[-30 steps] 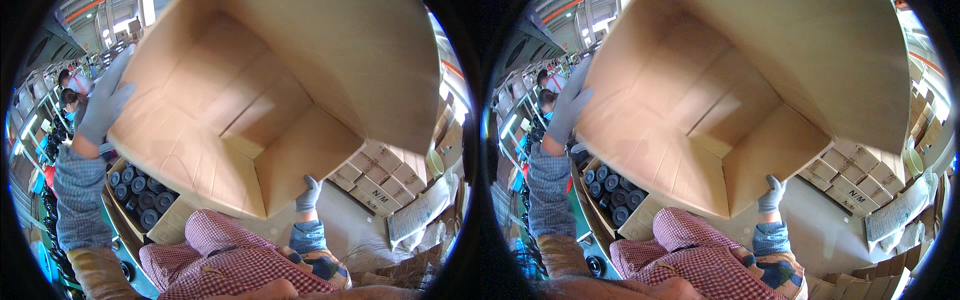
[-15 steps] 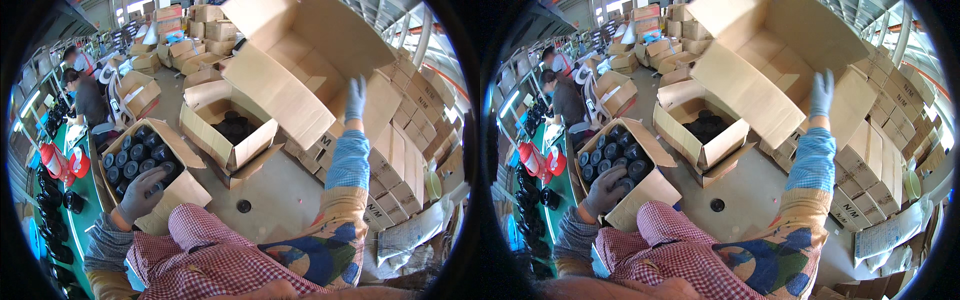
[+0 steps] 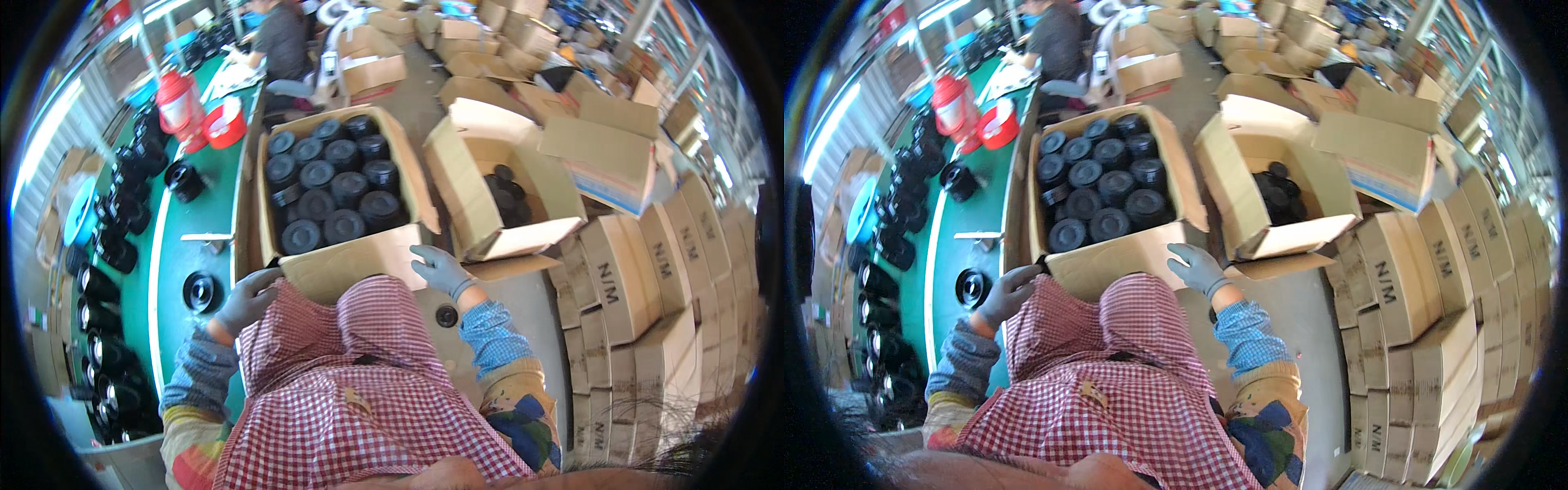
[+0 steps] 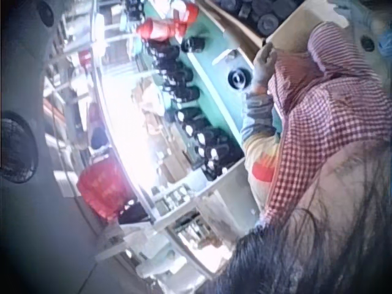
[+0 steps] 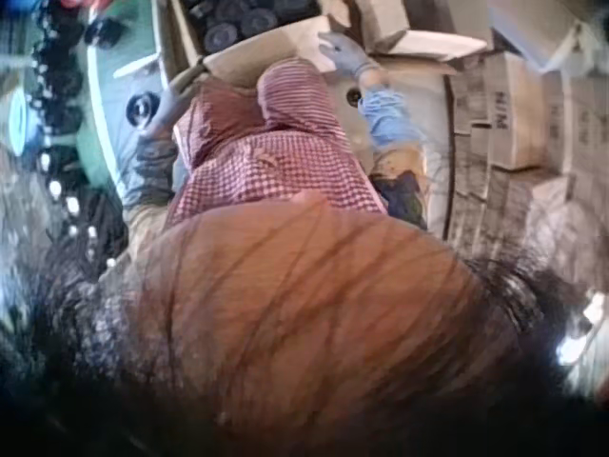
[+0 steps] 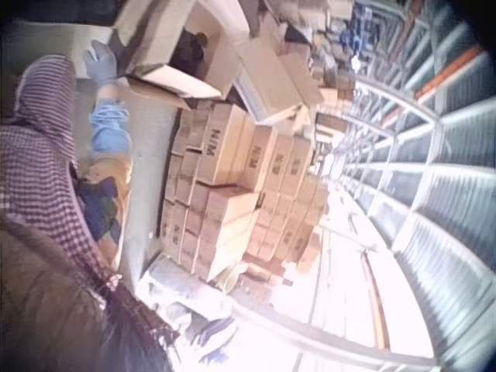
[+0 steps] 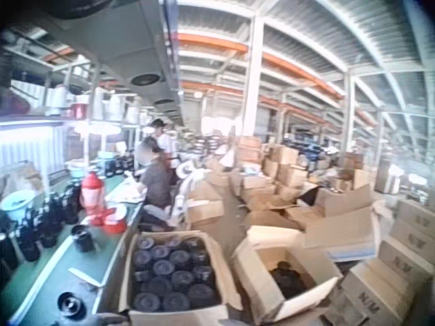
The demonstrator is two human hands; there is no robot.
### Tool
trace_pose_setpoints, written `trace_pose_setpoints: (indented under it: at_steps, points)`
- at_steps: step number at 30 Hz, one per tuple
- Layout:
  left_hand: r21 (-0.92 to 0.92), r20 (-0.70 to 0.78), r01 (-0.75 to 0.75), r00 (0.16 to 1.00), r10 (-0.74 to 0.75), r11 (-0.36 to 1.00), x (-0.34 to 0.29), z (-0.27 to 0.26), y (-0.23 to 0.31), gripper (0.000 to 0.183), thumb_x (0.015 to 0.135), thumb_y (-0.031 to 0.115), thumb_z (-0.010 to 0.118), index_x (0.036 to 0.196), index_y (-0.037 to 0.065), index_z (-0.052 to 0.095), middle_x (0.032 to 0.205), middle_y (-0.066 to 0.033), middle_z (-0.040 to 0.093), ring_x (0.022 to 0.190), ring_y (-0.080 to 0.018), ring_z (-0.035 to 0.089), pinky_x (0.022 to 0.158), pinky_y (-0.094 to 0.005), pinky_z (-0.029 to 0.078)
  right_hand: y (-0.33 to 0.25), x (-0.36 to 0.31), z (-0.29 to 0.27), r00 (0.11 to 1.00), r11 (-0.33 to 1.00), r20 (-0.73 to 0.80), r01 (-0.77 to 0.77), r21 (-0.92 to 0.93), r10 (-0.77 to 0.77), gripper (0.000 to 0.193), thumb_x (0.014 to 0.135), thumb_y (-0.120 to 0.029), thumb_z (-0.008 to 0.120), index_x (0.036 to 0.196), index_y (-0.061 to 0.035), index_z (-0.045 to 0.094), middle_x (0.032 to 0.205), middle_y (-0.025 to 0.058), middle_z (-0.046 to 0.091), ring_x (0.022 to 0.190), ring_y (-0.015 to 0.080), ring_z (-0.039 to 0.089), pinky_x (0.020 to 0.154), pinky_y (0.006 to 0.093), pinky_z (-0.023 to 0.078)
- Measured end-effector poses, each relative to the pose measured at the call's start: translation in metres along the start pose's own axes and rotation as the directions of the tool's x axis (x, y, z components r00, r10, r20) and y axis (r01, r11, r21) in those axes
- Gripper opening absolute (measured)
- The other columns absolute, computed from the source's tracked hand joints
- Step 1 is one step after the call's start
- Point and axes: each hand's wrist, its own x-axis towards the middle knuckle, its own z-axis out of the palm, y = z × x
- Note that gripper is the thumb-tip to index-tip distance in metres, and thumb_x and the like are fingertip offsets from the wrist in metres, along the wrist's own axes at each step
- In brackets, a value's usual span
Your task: The person assembles black kettles by inserting a metal component into the base, pressing it in, and placing the finished unit on a green workbench. The person repeats this process for multiple kettles, handling each one individually.
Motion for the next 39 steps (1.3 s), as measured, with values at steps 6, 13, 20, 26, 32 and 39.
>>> trace_pose_setpoints:
  at_steps: [6,13,20,26,32,39]
  points:
    - [0.281,0.143,-0.071,0.989,0.031,0.957,0.067,0.017,-0.083,0.052,0.09,0.027,0.067,0.137,0.006,0.06,0.133,-0.0202,0.063,0.125,-0.0361,0.059,0.107,-0.0427,0.047,0.032,0.116,0.058,0.958,0.721,0.216,0.014,-0.693,0.189,0.08,0.08,-0.053,0.071,0.148,-0.0162,0.05,0.153,0.0108,0.048,0.142,0.0295,0.042,0.121,0.0485,0.024]
    - [0.652,0.362,-0.097,0.911,-0.197,0.752,0.135,0.013,-0.174,0.044,0.089,0.035,0.061,0.125,0.011,0.07,0.129,-0.0114,0.067,0.126,-0.0307,0.057,0.111,-0.043,0.04,0.059,0.15,0.096,0.906,0.597,0.179,-0.095,-0.796,0.384,0.04,0.081,-0.05,0.072,0.106,-0.018,0.074,0.116,0.0049,0.069,0.118,0.0245,0.06,0.111,0.0436,0.034]
    - [0.73,0.431,-0.159,0.862,-0.266,0.665,0.143,-0.01,-0.176,0.032,0.091,0.039,0.058,0.095,0.013,0.078,0.098,-0.0084,0.074,0.101,-0.0303,0.068,0.095,-0.0462,0.05,0.023,0.13,0.11,0.869,0.566,0.341,0.088,-0.82,0.36,0.046,0.091,-0.055,0.057,0.104,-0.0162,0.077,0.113,0.0047,0.072,0.114,0.0235,0.063,0.106,0.0432,0.039]
    - [-0.016,0.193,0.141,0.972,-0.136,0.99,0.23,0.021,-0.117,0.041,0.1,0.031,0.059,0.124,0.0,0.067,0.113,-0.0163,0.07,0.104,-0.0244,0.067,0.09,-0.036,0.053,0.045,0.172,0.105,0.767,0.589,0.032,-0.518,0.621,0.641,0.068,0.092,-0.056,0.062,0.132,-0.0006,0.06,0.123,0.0159,0.063,0.116,0.0234,0.056,0.1,0.0387,0.044]
    - [0.429,0.542,-0.086,0.821,-0.18,0.899,0.344,0.131,-0.144,0.068,0.1,0.062,0.042,0.128,0.004,0.066,0.128,-0.0215,0.066,0.121,-0.038,0.062,0.103,-0.0466,0.046,0.101,0.184,0.139,0.602,0.546,-0.003,-0.723,0.424,0.799,0.099,0.085,-0.061,0.069,0.145,0.0118,0.042,0.139,0.0254,0.055,0.129,0.0328,0.054,0.107,0.0388,0.042]
    - [0.445,0.695,0.274,0.495,-0.522,0.853,0.393,0.16,-0.136,0.097,0.09,0.083,0.035,0.144,0.004,0.05,0.146,-0.0192,0.052,0.141,-0.0352,0.043,0.116,-0.0487,0.031,0.139,0.197,0.125,0.577,0.578,0.26,-0.812,0.079,0.774,0.099,0.087,-0.07,0.062,0.146,0.0079,0.044,0.14,0.0222,0.056,0.131,0.0311,0.052,0.111,0.0389,0.038]
